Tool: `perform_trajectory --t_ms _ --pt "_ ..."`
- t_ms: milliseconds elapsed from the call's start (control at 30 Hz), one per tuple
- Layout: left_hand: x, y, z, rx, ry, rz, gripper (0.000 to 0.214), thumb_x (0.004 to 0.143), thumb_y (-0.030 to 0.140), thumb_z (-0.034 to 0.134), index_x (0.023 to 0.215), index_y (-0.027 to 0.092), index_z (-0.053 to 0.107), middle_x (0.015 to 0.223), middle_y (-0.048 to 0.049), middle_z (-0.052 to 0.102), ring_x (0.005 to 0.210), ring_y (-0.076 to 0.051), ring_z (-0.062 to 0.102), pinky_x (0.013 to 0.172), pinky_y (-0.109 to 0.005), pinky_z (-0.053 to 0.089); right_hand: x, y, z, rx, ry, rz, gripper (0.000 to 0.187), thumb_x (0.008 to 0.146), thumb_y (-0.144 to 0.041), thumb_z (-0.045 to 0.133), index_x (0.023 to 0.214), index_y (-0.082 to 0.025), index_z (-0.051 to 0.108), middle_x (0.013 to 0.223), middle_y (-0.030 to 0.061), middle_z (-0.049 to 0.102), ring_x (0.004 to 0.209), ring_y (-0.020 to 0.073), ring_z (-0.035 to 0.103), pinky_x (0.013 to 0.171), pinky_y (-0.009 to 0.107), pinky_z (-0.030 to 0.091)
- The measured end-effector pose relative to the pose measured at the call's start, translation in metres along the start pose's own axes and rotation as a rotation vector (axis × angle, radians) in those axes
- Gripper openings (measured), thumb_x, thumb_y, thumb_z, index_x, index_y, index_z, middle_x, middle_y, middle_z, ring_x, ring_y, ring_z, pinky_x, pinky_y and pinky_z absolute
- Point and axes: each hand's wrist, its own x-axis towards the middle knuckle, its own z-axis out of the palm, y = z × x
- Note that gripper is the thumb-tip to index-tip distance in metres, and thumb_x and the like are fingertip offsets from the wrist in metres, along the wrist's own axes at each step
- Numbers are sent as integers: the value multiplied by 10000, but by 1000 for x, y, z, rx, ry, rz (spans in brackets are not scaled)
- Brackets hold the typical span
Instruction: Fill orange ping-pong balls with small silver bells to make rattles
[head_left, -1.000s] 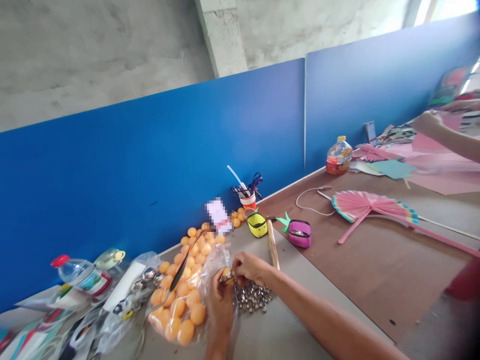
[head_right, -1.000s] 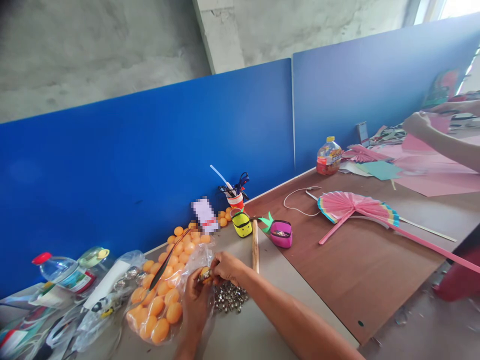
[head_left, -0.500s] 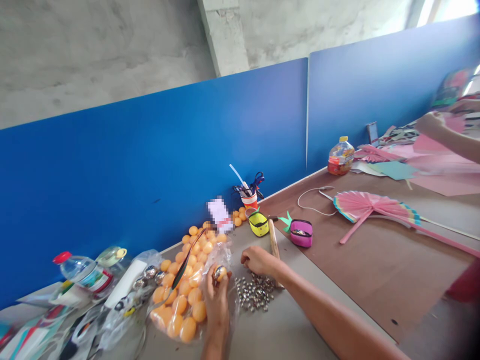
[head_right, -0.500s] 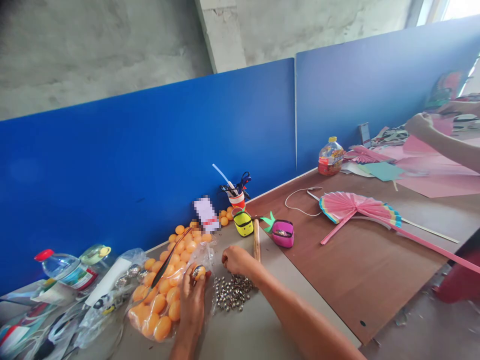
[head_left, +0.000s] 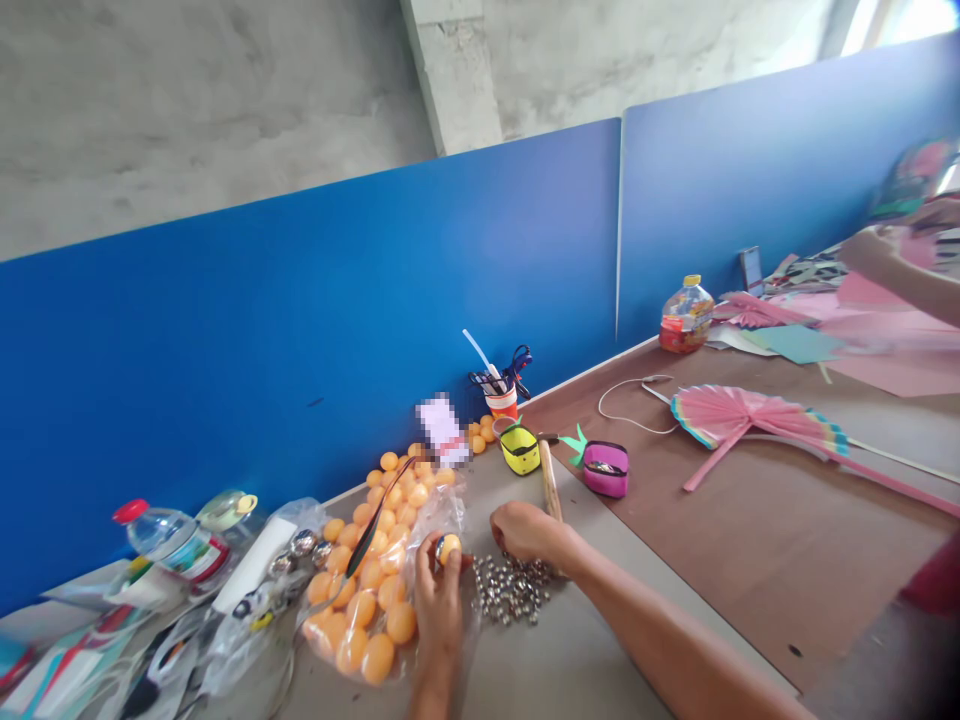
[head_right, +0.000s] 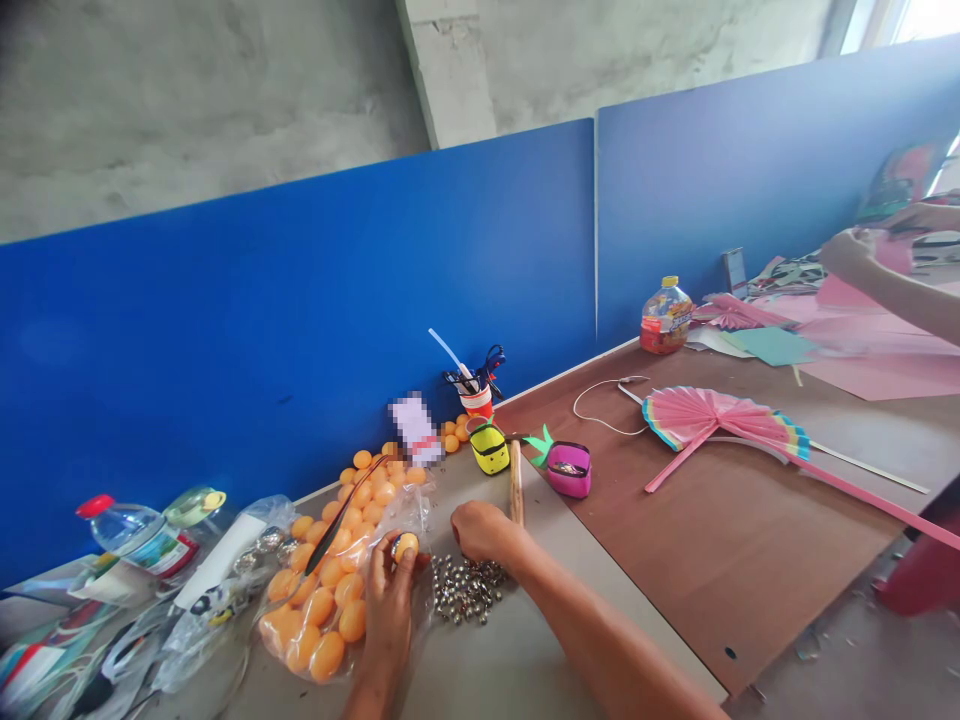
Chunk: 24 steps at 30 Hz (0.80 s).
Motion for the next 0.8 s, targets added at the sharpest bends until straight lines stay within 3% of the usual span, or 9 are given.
perform_trajectory --t_ms 200,433,567,700,800 --pt "0 2 0 12 -6 10 453 748 481 658 1093 207 553 1093 -84 610 762 -204 682 763 -375 544 0 -2 8 25 85 -27 255 765 -123 533 935 -140 722 928 140 726 861 257 672 667 270 455" --pt "-1 1 -1 27 -3 33 484 749 496 654 1111 192 549 1125 -102 613 778 -207 677 771 -375 548 12 -2 17 219 328 13 233 834 -144 440 874 -116 668 905 150 709 829 216 654 682 261 414" --pt "-1 2 0 25 -13 13 529 741 514 655 1142 189 540 1158 -115 607 786 -213 680 781 -389 548 16 -3 12 519 303 36 187 768 -88 454 735 -135 632 703 61 670 640 144 603 585 225 385" --pt "-1 6 0 32 -3 9 552 706 533 677 1124 190 565 1178 -121 611 819 -230 682 783 -398 552 20 -4 14 949 241 68 250 751 -51 394 853 -147 601 553 -44 530 407 82 451 449 206 312" --pt "-1 6 0 62 27 59 538 688 531 693 1095 189 606 1144 -118 641 898 -254 669 777 -385 554 22 -5 17 1131 176 41 235 710 -36 396 772 -153 589 487 -67 455 382 76 420 432 205 285"
